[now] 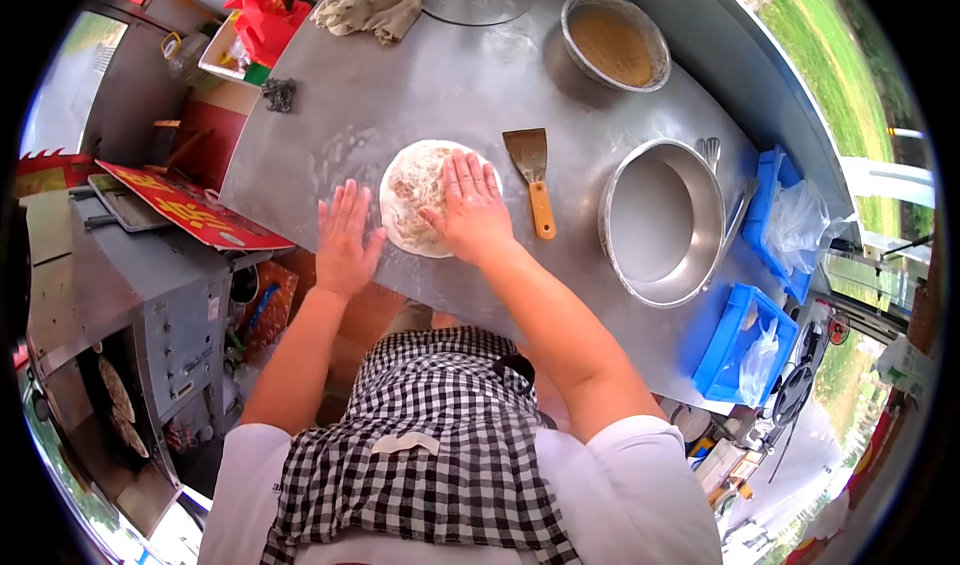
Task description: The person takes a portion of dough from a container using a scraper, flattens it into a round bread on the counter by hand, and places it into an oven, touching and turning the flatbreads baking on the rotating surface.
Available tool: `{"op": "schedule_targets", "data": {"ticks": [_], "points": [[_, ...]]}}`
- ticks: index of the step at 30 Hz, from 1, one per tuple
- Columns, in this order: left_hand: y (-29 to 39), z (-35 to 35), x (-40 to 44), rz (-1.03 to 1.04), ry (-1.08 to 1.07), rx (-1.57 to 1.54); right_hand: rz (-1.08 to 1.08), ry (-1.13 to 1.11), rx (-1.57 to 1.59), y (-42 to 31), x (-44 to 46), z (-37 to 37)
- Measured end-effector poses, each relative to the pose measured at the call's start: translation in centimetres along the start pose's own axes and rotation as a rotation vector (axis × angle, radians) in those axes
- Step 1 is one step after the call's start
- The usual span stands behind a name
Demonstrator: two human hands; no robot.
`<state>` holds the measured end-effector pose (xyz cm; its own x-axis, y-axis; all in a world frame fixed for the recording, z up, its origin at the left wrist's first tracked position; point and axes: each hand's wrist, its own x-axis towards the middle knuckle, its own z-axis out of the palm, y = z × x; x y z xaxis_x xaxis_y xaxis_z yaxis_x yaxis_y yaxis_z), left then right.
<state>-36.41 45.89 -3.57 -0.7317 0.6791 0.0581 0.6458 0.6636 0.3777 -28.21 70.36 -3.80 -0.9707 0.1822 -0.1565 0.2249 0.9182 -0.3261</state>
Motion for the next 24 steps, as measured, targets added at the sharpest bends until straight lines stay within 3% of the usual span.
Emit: {"op": "schedule_targets", "data": {"ticks": [8, 11, 24], "points": [[-3.5, 1.7, 2.0, -0.043, 0.111, 0.054, -0.019, 0.109, -0.011, -1.5, 1.6, -0.4], [-3.3, 1.6, 2.0, -0.026, 0.17, 0.025, -0.036, 0.042, -0.028, -1.5, 1.7, 0.8], [-3.4, 1.1, 2.1, -0.075, 0.142, 0.0, -0.124, 0.06, -0.014, -4.3, 4.8, 1.8]]}}
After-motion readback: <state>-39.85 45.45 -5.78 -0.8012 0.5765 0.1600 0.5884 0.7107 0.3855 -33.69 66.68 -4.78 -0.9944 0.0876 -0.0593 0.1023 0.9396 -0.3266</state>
